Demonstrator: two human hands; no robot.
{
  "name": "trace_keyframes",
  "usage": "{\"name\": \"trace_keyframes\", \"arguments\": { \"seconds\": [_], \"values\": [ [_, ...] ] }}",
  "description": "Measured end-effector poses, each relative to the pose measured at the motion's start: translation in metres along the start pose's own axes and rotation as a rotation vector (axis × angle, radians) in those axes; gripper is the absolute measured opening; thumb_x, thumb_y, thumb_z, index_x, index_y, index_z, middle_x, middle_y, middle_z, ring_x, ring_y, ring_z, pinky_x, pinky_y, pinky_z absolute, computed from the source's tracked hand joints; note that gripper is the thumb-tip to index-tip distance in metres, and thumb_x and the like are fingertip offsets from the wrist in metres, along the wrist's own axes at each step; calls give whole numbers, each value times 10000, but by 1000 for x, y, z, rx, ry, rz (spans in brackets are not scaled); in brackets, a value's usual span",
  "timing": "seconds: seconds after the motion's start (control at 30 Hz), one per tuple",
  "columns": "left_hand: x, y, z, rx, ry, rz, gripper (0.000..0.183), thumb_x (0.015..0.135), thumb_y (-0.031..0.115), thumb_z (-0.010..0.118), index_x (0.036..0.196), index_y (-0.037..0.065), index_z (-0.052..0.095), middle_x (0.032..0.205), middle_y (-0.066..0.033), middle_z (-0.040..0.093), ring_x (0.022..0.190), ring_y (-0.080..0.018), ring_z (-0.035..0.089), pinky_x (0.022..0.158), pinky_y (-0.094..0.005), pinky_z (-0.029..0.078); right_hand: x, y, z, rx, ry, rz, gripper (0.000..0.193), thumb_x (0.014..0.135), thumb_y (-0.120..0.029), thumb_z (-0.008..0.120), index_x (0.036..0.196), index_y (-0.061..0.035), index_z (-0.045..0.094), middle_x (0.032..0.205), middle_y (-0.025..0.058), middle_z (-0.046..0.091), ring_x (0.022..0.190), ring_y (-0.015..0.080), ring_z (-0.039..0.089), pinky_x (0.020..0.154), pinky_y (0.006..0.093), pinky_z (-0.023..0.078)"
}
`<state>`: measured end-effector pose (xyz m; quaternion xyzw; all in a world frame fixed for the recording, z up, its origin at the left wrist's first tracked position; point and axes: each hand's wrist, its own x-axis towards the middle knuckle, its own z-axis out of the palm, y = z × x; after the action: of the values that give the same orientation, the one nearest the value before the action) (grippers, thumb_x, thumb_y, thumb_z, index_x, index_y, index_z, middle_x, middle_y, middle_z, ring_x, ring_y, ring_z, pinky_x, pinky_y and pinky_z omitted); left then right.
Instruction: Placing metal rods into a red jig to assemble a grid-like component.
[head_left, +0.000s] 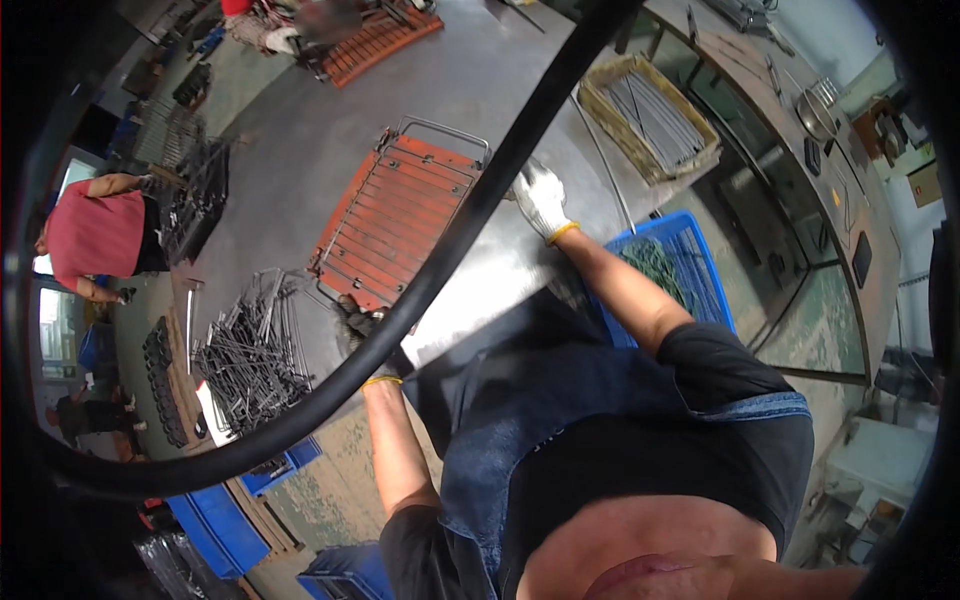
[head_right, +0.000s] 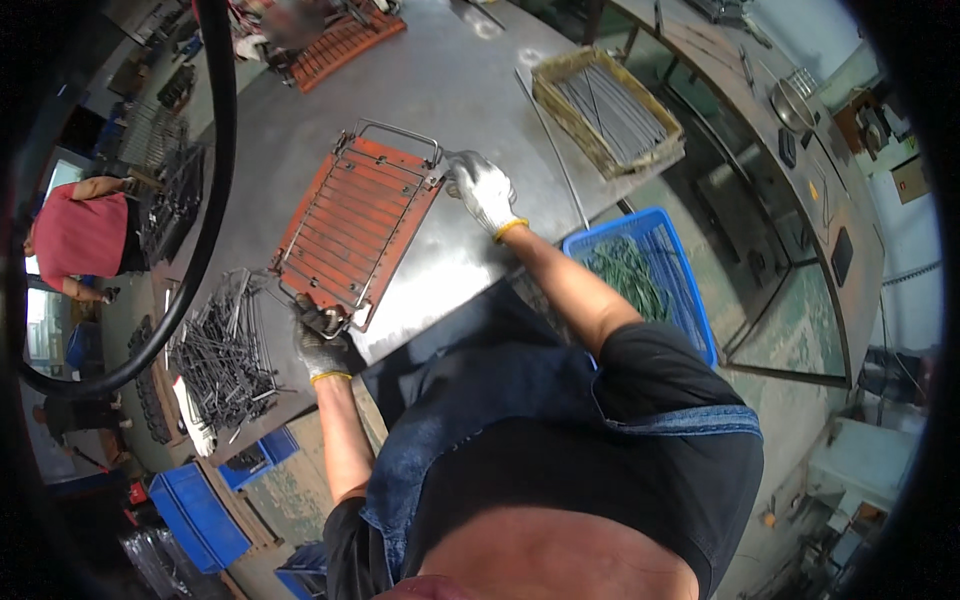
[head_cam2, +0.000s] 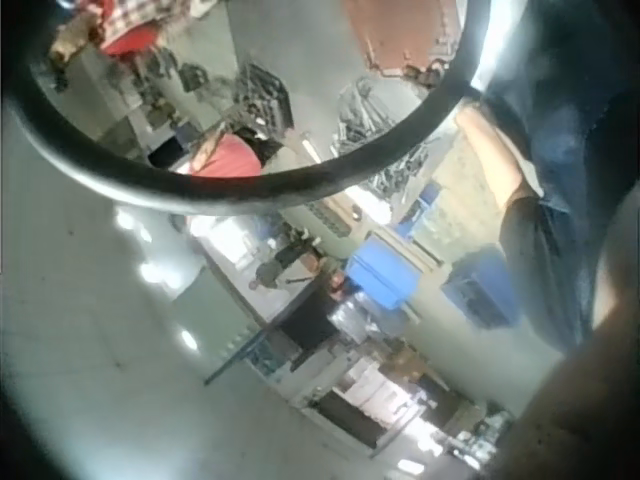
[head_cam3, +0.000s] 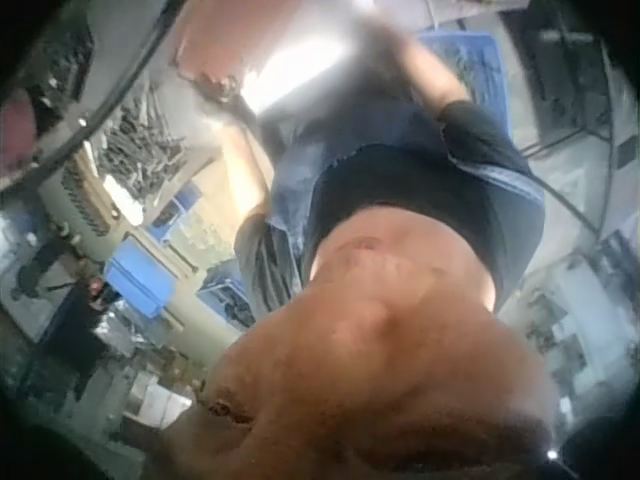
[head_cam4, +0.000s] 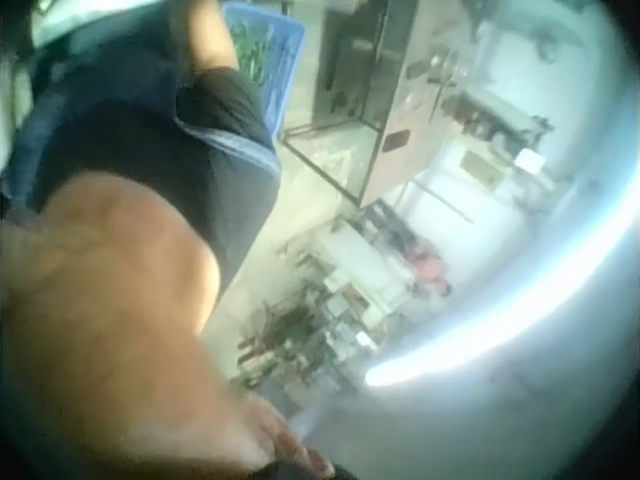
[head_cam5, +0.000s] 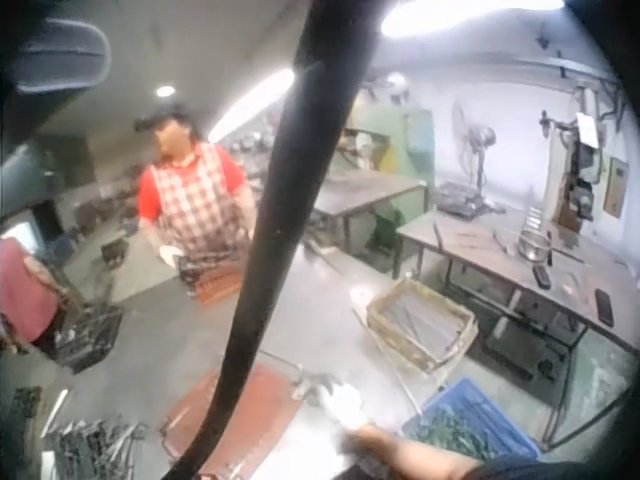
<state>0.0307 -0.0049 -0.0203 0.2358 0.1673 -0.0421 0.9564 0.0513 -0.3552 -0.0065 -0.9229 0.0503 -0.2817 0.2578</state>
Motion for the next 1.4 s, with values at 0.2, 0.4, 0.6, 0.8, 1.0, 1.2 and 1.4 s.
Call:
{"name": "trace_keyframes", "arguments": {
  "seconds": [0.2,0.4,0.6,0.8,1.0,1.2,1.4],
  "values": [
    [-40,24,6,127,-181,-168,286,987,352,498,925,91,595,568,59,479,415,-71,344,417,-261,326,-47,-12,-37,49,-87,-131,389,739,-159,661,1113,-70,600,1074,119,622,993,299,611,795,381,531],
    [-53,7,-3,734,111,284,348,992,258,467,1218,6,548,840,-10,602,592,-128,497,603,-254,445,-54,1,-100,531,-445,387,323,934,-260,522,1183,-64,584,1003,95,662,831,188,670,730,310,546],
    [-32,33,-25,785,-16,145,424,988,335,493,1217,-16,557,665,3,496,524,-115,470,485,-290,421,0,119,-155,-90,1,181,448,943,-401,466,1224,-67,567,1206,176,591,1043,355,602,849,445,504],
    [-52,6,11,832,275,214,447,941,366,579,1127,-41,580,598,-2,474,443,-75,416,397,-241,343,51,158,-185,-609,-311,399,496,860,-388,574,1172,-3,566,1096,244,620,994,376,628,821,473,511],
    [-52,-1,14,830,332,222,417,947,369,573,1091,-21,596,574,6,439,433,-74,365,387,-248,299,63,193,-154,-709,-338,237,287,814,-117,506,983,90,610,892,285,659,784,371,685,644,460,542],
    [-60,1,23,823,262,138,434,1004,296,447,1280,-34,504,797,-51,559,580,-151,484,536,-308,428,73,178,-145,-913,-272,192,293,815,-101,511,988,99,637,873,272,671,800,361,692,642,445,544],
    [-58,3,16,773,185,187,314,991,273,490,1099,-10,570,620,1,473,478,-122,441,479,-295,416,82,224,-128,-830,-299,180,268,827,-112,506,970,8,699,958,239,684,871,355,688,687,449,544]
  ]
}}
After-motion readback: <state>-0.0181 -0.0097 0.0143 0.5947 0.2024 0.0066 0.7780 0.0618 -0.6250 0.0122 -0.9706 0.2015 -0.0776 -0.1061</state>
